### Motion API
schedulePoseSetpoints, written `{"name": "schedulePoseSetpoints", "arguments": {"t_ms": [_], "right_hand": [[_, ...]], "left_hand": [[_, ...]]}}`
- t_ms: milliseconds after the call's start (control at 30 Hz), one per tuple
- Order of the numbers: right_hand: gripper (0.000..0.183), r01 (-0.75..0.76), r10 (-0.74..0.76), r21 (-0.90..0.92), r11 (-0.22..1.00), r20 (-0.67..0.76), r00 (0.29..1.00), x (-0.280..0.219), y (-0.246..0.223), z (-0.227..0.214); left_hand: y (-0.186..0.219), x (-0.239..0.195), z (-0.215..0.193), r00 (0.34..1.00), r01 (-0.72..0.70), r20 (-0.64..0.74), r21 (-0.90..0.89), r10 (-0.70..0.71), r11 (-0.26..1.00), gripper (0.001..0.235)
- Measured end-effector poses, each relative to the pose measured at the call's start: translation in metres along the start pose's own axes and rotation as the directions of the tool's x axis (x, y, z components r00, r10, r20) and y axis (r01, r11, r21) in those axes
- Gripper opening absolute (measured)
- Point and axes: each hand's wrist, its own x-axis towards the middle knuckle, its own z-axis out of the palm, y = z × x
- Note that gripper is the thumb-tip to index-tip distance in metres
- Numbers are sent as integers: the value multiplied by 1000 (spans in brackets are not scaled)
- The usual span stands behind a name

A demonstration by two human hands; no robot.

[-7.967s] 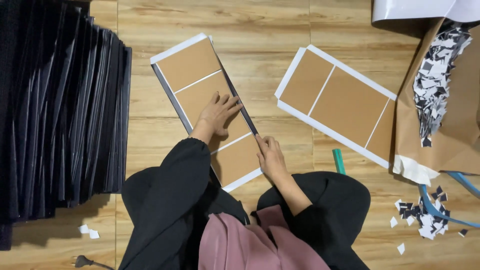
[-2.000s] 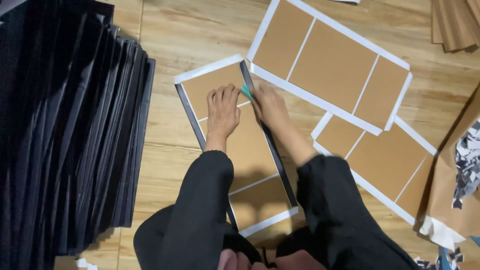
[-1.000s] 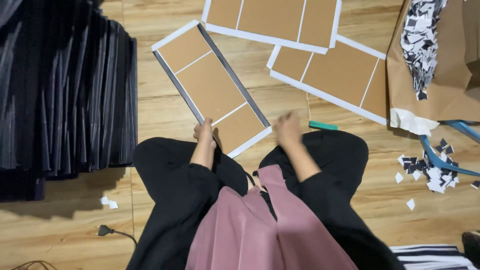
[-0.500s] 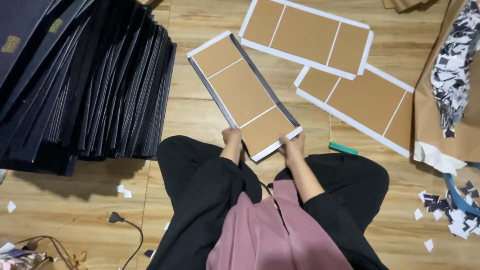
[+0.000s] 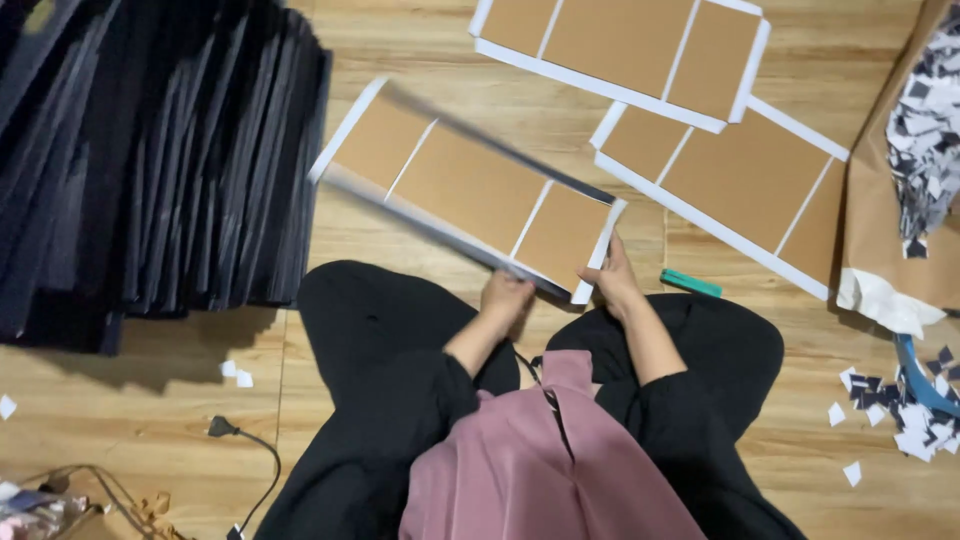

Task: A person manually assembles cardboard packaging components by aligning them in a metal frame and smoothing the edges with a hand tool.

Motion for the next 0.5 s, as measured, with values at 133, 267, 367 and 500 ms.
{"name": "schedulePoseSetpoints", "arguments": {"t_ms": [133,267,367,500], "right_hand": [[89,43,-34,-281,959,36,999,17,-21,-2],[77,120,-108,-602,790,57,993,42,1,-16],[60,73,-79,-715,696,25,997,46,7,-32],[112,-16,66,-383,924,119,991,25,18,-39]], "left_hand": [[68,-85,-17,990,13,113,493,-79,870,45],[81,-67,-7,879,-470,286,659,382,588,46],[103,-36,-8,693,-653,446,721,566,231,86],[150,-10,-10,666,-647,578,762,471,-20,129]]}}
